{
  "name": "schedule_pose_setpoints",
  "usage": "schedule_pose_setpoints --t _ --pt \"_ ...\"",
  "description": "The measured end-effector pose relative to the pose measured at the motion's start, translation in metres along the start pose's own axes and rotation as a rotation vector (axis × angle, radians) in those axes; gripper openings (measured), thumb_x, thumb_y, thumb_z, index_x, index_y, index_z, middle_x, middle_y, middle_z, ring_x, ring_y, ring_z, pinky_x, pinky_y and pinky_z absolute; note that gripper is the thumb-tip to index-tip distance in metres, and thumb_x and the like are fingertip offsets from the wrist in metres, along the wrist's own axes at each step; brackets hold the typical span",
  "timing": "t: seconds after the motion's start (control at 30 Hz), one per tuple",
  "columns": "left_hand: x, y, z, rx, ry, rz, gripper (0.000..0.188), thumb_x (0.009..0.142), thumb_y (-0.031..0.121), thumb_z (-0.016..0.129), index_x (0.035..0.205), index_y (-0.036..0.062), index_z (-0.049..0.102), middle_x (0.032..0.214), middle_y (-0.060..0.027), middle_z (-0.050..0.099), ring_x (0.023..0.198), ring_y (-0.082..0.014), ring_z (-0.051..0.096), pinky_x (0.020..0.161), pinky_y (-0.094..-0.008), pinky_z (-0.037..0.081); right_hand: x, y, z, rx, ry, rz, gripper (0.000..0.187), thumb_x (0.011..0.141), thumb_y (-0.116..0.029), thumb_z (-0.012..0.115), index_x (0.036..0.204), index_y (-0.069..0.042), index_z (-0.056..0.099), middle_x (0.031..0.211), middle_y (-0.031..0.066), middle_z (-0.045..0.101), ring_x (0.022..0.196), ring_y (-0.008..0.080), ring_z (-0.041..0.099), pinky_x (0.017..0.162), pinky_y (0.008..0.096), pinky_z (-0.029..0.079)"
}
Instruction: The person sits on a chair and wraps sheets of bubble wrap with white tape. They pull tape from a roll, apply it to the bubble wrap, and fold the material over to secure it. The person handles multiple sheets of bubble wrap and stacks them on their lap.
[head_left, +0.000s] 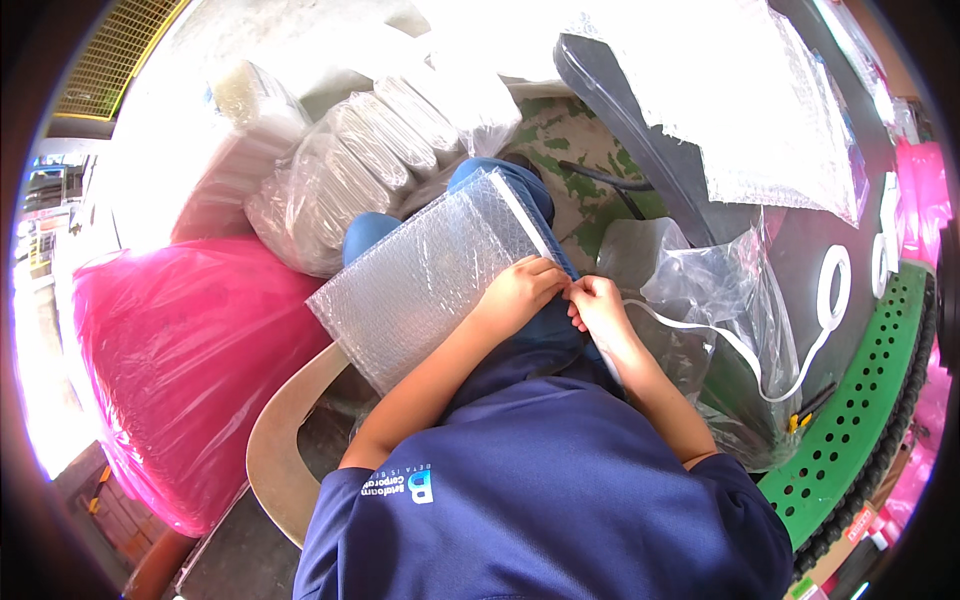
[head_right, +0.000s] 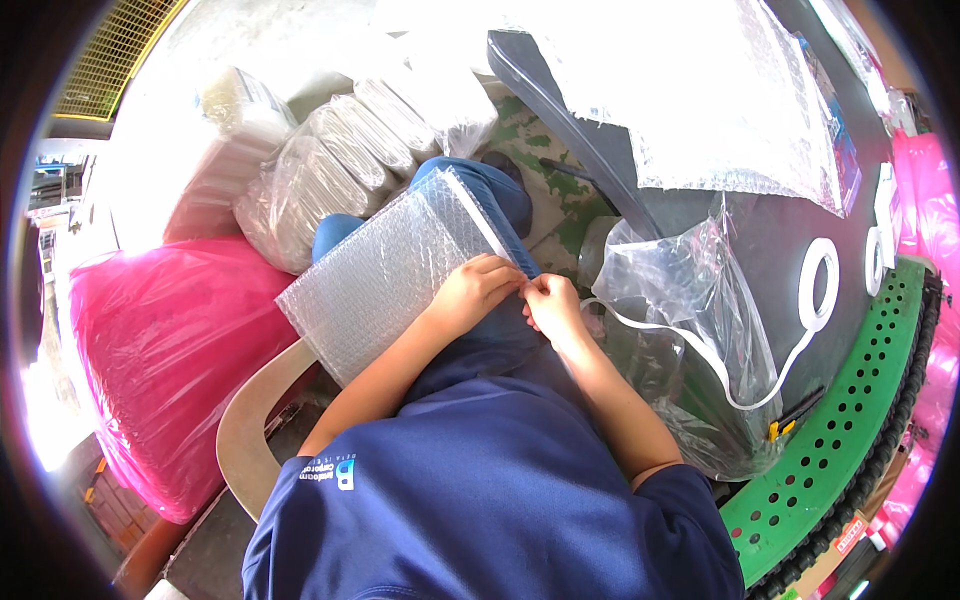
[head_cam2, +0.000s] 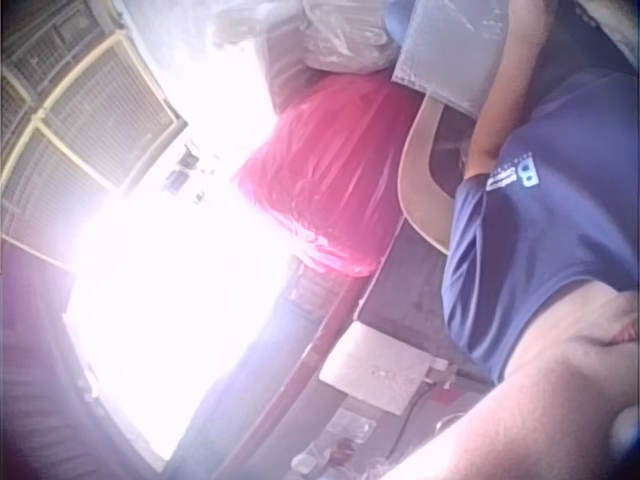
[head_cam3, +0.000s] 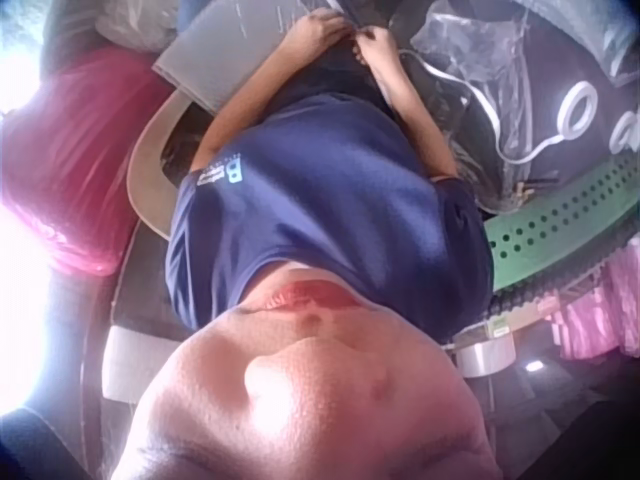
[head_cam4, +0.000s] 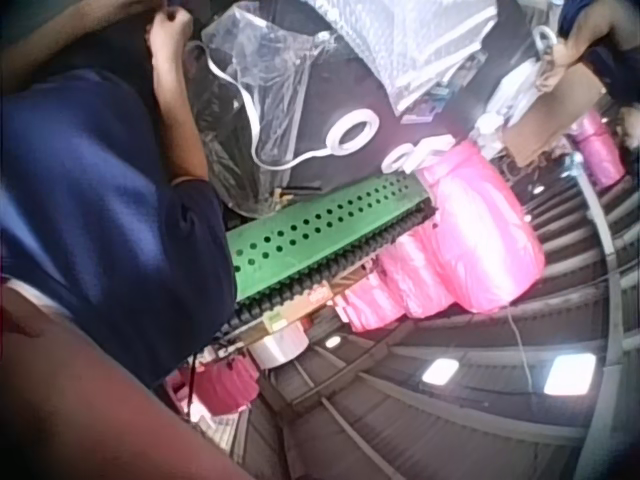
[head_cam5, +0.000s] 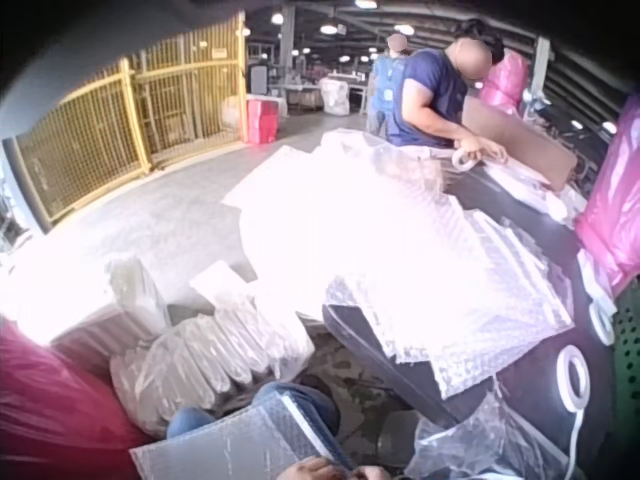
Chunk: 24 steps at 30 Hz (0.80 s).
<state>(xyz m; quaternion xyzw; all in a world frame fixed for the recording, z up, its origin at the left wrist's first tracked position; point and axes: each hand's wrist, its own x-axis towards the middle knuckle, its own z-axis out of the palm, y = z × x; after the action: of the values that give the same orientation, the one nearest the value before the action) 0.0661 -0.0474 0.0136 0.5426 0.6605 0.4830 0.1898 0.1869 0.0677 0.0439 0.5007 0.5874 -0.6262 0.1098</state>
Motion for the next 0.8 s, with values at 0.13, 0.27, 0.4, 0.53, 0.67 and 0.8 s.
schedule_pose_setpoints --t 0.13,0.27,0.4,0.53,0.67,0.8 --pt "0.011 0.006 -0.003 -0.123 0.015 -0.281 0.015 0.075 0.002 0.068 0.089 -0.0004 0.067 0.080 -0.0125 0.065 0.076 -0.0261 0.066 0.069 -0.0331 0.053 0.006 0.006 -0.002 0.305 -0.107 0.057 0.020 0.088 -0.018 0.059 0.077 -0.001 0.060 0.061 0.0036 0.055 0.045 0.0103 0.049 0.040 0.0220 0.037" --pt "0.014 0.004 -0.004 -0.169 -0.025 -0.323 0.016 0.072 0.001 0.069 0.089 0.0001 0.067 0.082 -0.0124 0.065 0.078 -0.0252 0.067 0.071 -0.0325 0.054 0.011 0.003 -0.005 0.367 -0.128 0.228 0.014 0.087 -0.014 0.056 0.079 -0.003 0.059 0.061 0.0012 0.053 0.046 0.0101 0.047 0.042 0.0237 0.036" --pt "0.011 0.007 0.002 -0.016 -0.040 -0.301 0.014 0.071 0.000 0.068 0.085 0.0005 0.065 0.082 -0.0124 0.063 0.079 -0.0274 0.065 0.071 -0.0347 0.052 0.021 0.002 -0.009 0.536 -0.152 0.476 0.011 0.083 -0.011 0.057 0.076 -0.002 0.059 0.058 0.0006 0.051 0.045 0.0097 0.045 0.043 0.0233 0.036" --pt "0.012 0.006 0.008 0.099 -0.042 -0.288 0.012 0.071 -0.001 0.067 0.082 0.0011 0.062 0.080 -0.0123 0.062 0.079 -0.0290 0.064 0.070 -0.0365 0.051 0.031 0.005 -0.014 0.668 -0.207 0.576 0.009 0.081 -0.008 0.057 0.074 -0.003 0.058 0.055 -0.0016 0.047 0.044 0.0082 0.042 0.042 0.0217 0.034" --pt "0.013 0.008 0.007 0.070 -0.041 -0.287 0.012 0.070 -0.001 0.067 0.081 0.0010 0.062 0.080 -0.0123 0.062 0.078 -0.0284 0.064 0.070 -0.0356 0.052 0.025 0.006 -0.011 0.432 -0.167 0.392 0.014 0.081 -0.012 0.060 0.072 -0.001 0.058 0.055 0.0029 0.053 0.045 0.0119 0.049 0.045 0.0260 0.040" --pt "0.016 0.006 -0.004 -0.095 -0.063 -0.315 0.014 0.069 -0.002 0.068 0.081 0.0000 0.063 0.079 -0.0126 0.062 0.077 -0.0267 0.065 0.070 -0.0347 0.052 -0.003 -0.008 -0.004 -0.587 0.070 -0.410 0.023 0.081 -0.019 0.064 0.076 0.003 0.060 0.072 0.0225 0.064 0.069 0.0337 0.067 0.065 0.0386 0.052"
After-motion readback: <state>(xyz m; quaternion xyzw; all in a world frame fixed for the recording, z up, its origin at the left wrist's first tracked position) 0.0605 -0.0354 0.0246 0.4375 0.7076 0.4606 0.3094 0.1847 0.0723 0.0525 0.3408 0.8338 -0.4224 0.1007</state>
